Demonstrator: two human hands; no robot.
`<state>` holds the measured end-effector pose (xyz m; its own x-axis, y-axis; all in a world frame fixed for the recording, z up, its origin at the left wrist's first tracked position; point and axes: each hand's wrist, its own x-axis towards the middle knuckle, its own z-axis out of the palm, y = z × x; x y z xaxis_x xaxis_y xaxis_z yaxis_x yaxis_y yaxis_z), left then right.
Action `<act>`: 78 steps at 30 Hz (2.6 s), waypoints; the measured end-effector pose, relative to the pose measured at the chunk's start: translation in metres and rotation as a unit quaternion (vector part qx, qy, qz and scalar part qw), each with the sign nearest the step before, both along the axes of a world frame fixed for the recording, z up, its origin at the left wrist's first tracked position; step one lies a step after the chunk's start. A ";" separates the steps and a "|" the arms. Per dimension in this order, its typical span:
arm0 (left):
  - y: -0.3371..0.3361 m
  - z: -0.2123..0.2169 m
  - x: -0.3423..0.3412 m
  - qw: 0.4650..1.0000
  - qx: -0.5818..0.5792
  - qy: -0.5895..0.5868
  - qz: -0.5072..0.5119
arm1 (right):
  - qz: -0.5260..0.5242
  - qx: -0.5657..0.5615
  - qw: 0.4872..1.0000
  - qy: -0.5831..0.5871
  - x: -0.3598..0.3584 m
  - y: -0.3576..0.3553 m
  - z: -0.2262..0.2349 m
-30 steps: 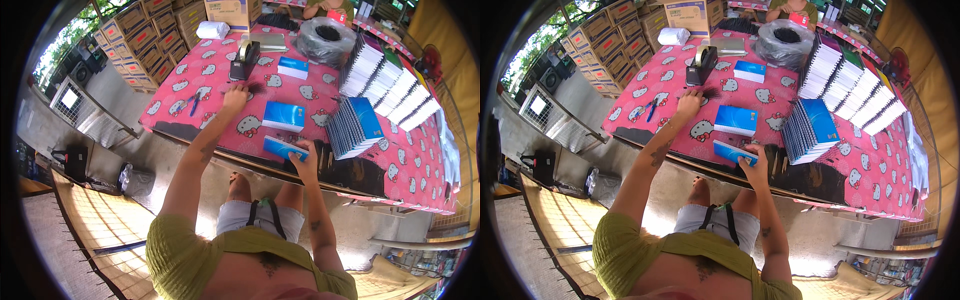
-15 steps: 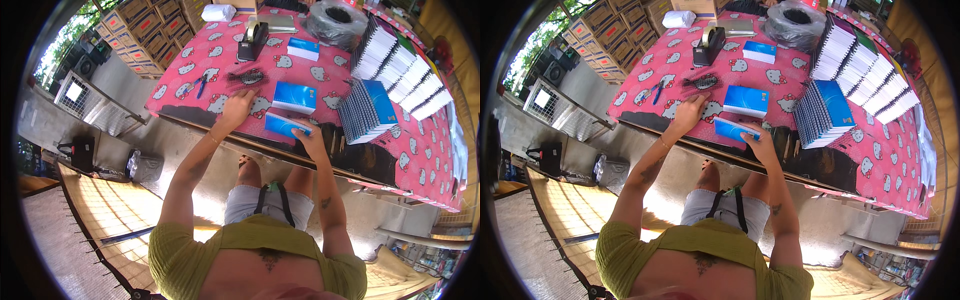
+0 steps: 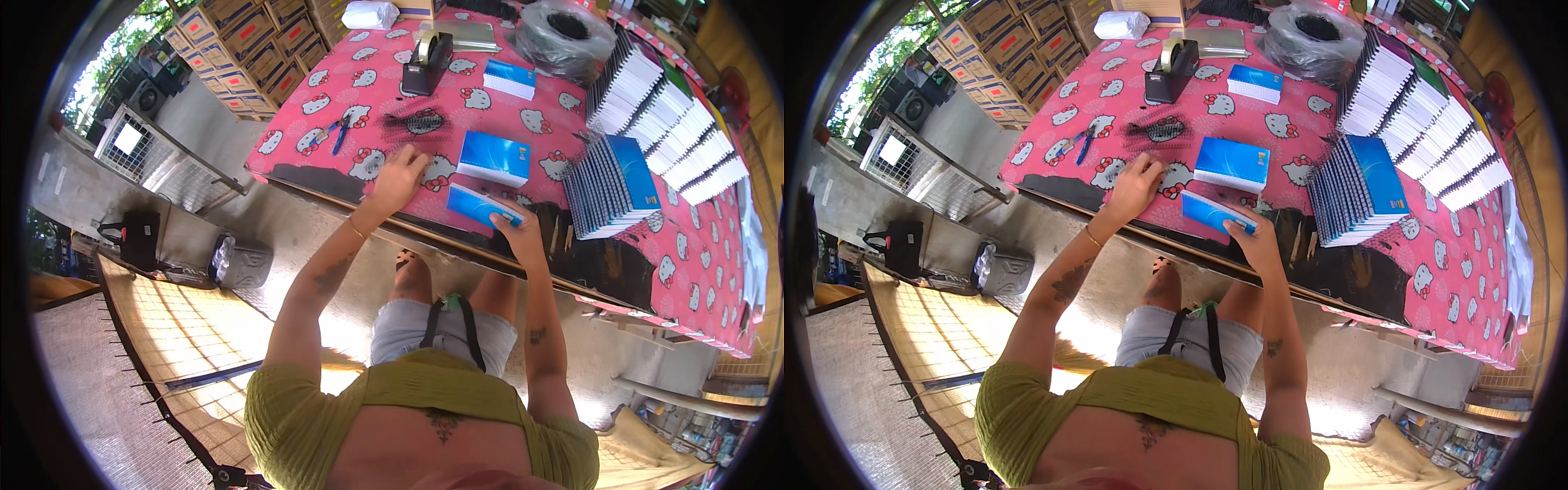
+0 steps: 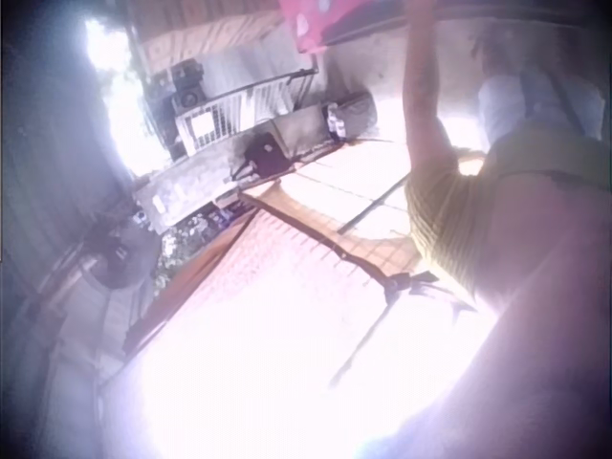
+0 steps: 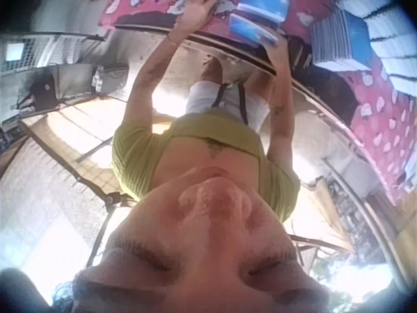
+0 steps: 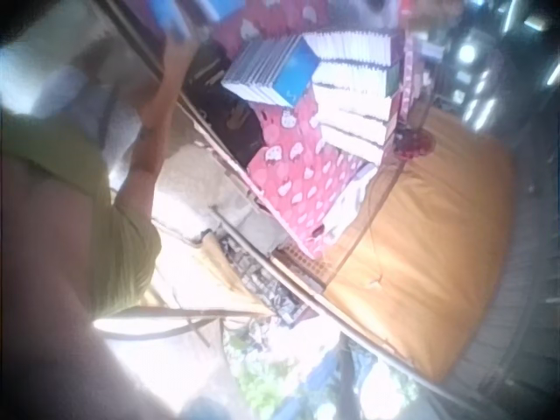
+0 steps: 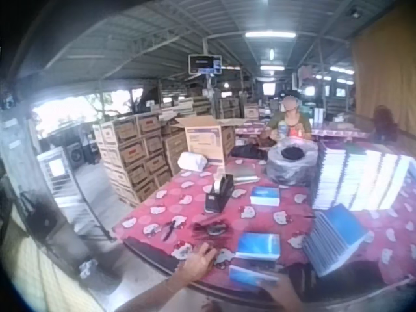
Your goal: The person tapes blue notebooks together by hand, aligning a new notebook with a stack and smoothing a piece of clear tape over the binding.
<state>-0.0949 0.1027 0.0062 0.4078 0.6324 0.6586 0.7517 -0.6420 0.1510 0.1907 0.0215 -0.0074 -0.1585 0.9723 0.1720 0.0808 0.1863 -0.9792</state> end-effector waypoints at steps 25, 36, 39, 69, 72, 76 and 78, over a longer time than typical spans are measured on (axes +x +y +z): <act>-0.005 0.027 0.003 0.984 -0.034 -0.175 -0.023 | -0.004 0.012 1.000 0.016 -0.003 -0.002 -0.006; -0.053 0.028 0.018 0.968 -0.091 -0.207 -0.106 | 0.004 0.029 1.000 0.009 -0.004 -0.004 0.001; -0.051 0.026 0.017 0.967 -0.109 -0.199 -0.119 | -0.002 0.031 0.999 0.013 -0.004 -0.005 0.002; -0.030 0.050 0.008 0.945 -0.215 -0.150 -0.197 | 0.000 0.031 0.999 0.012 -0.004 -0.002 -0.005; -0.033 0.055 0.008 0.928 -0.269 -0.168 -0.196 | -0.008 0.036 0.999 0.019 -0.004 -0.002 -0.003; -0.031 0.052 0.009 0.941 -0.245 -0.148 -0.182 | -0.005 0.030 0.999 0.032 -0.006 -0.002 -0.004; -0.030 0.053 0.011 0.940 -0.255 -0.142 -0.174 | -0.007 0.028 0.999 0.032 -0.004 -0.002 -0.007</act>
